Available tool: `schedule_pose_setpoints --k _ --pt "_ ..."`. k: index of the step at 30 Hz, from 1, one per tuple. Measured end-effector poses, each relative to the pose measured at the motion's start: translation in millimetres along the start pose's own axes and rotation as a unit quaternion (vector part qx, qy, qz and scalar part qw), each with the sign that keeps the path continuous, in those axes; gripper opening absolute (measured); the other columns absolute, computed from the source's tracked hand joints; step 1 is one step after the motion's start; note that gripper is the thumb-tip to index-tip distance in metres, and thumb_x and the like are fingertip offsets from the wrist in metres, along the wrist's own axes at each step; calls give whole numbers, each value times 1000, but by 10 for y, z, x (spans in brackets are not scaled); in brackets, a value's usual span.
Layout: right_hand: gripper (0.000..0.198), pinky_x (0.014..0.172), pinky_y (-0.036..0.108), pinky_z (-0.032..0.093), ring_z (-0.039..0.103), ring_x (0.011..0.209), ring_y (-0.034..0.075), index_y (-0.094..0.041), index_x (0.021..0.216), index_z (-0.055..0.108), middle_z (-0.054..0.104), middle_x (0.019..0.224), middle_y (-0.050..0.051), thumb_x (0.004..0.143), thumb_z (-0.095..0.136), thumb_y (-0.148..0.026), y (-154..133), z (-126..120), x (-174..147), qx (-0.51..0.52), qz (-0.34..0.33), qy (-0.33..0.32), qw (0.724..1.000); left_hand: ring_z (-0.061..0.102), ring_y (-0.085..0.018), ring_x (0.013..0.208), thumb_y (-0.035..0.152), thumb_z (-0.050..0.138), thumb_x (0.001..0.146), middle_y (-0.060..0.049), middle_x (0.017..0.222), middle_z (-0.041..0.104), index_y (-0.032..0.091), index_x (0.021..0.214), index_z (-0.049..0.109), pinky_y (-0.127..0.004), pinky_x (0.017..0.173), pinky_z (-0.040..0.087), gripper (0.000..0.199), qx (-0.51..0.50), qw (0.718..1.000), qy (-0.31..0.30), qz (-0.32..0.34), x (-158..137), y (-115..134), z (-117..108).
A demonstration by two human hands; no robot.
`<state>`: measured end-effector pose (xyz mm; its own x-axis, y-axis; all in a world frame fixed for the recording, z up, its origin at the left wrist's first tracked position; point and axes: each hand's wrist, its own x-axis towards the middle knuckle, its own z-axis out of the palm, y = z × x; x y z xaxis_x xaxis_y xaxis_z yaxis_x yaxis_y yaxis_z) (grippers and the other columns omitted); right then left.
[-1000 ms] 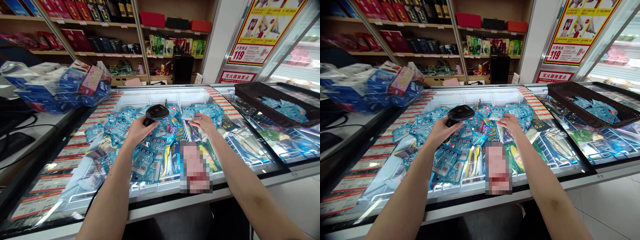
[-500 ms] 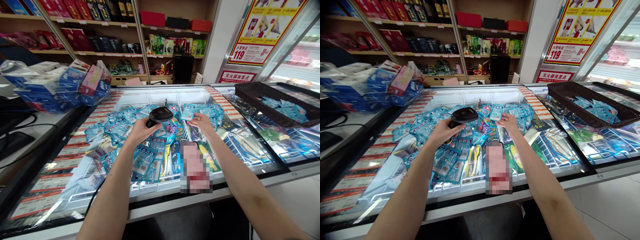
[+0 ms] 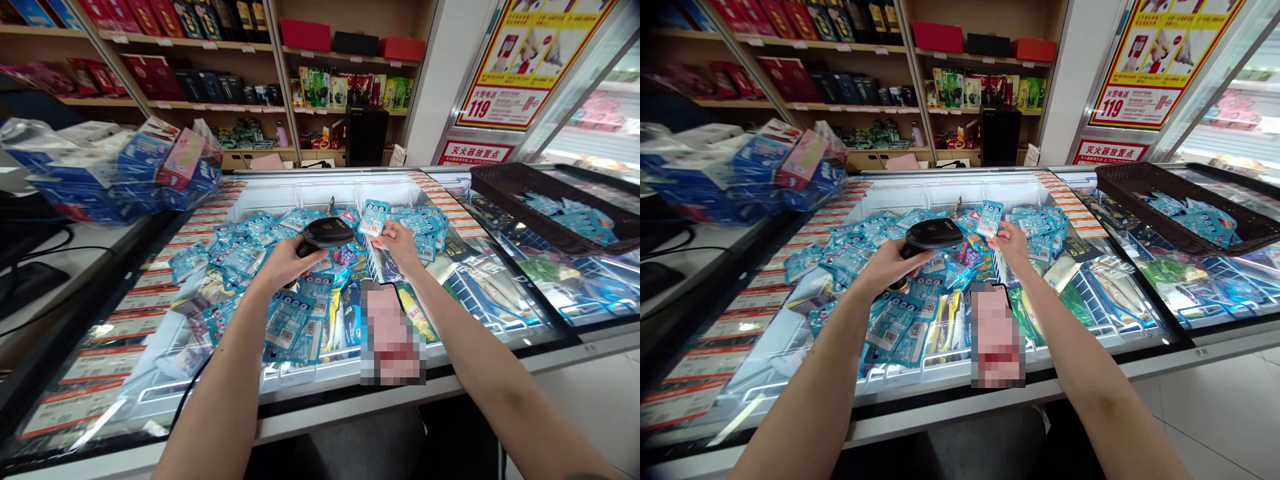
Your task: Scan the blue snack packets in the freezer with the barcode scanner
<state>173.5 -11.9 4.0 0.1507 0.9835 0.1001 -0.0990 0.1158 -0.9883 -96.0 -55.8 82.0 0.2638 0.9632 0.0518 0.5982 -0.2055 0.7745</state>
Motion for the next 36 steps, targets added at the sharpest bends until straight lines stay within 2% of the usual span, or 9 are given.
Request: schedule_pose_setpoints --k 9,13,18,21,24,26,28,32,36 --pt "42 83 36 59 74 85 20 -20 108 53 71 86 1 70 70 -20 -16 -32 30 6 -7 24 1000 53 -15 47 56 64 76 0 50 57 17 77 61 -25 49 38 39 -8 1000 16 3 22 -45 4" --pt "50 83 36 59 74 85 21 -18 119 50 69 88 2 71 65 -17 -37 -201 106 -25 -36 102 994 52 -15 48 56 64 76 0 51 57 17 74 60 -25 49 39 38 -25 999 45 -1 37 -80 -1" --pt "64 78 37 58 73 82 23 -14 138 39 69 99 11 77 57 -16 -64 -521 167 -161 -53 194 966 51 -13 47 52 65 75 0 52 57 18 71 58 -26 49 39 35 -61 990 130 -9 69 -161 -53" --pt "55 79 41 55 70 81 25 -11 134 47 70 95 12 81 52 -21 -96 -651 159 -282 -47 208 936 50 -13 47 49 64 75 0 53 55 18 72 57 -25 49 39 32 -89 980 176 -14 84 -205 -103" --pt "41 89 46 49 64 93 30 -11 119 64 68 91 14 84 53 -30 -129 -683 132 -437 -70 221 869 51 -12 47 48 64 75 0 54 56 18 72 56 -25 48 40 31 -107 971 214 -23 87 -224 -143" --pt "39 91 47 46 57 103 32 -15 116 69 64 104 16 86 55 -37 -143 -654 106 -511 -107 225 823 50 -12 46 48 64 75 0 54 56 18 72 56 -25 48 40 31 -111 966 231 -29 86 -230 -158" --pt "39 93 47 43 50 111 34 -19 116 71 58 118 17 86 57 -41 -146 -608 78 -559 -151 198 791 50 -13 45 48 64 75 0 53 56 19 71 56 -26 47 40 31 -114 964 237 -32 87 -239 -164" --pt "30 100 53 35 41 120 37 -21 110 75 54 127 17 86 61 -35 -122 -549 36 -615 -178 126 757 50 -13 46 49 64 75 0 52 56 19 71 56 -26 47 39 32 -104 966 236 -28 92 -270 -166" --pt "31 100 58 31 39 122 39 -20 112 74 53 129 18 88 57 -28 -121 -562 7 -628 -145 150 750 52 -13 47 49 63 75 -1 53 57 19 70 57 -26 47 39 32 -87 967 238 -25 91 -291 -168"
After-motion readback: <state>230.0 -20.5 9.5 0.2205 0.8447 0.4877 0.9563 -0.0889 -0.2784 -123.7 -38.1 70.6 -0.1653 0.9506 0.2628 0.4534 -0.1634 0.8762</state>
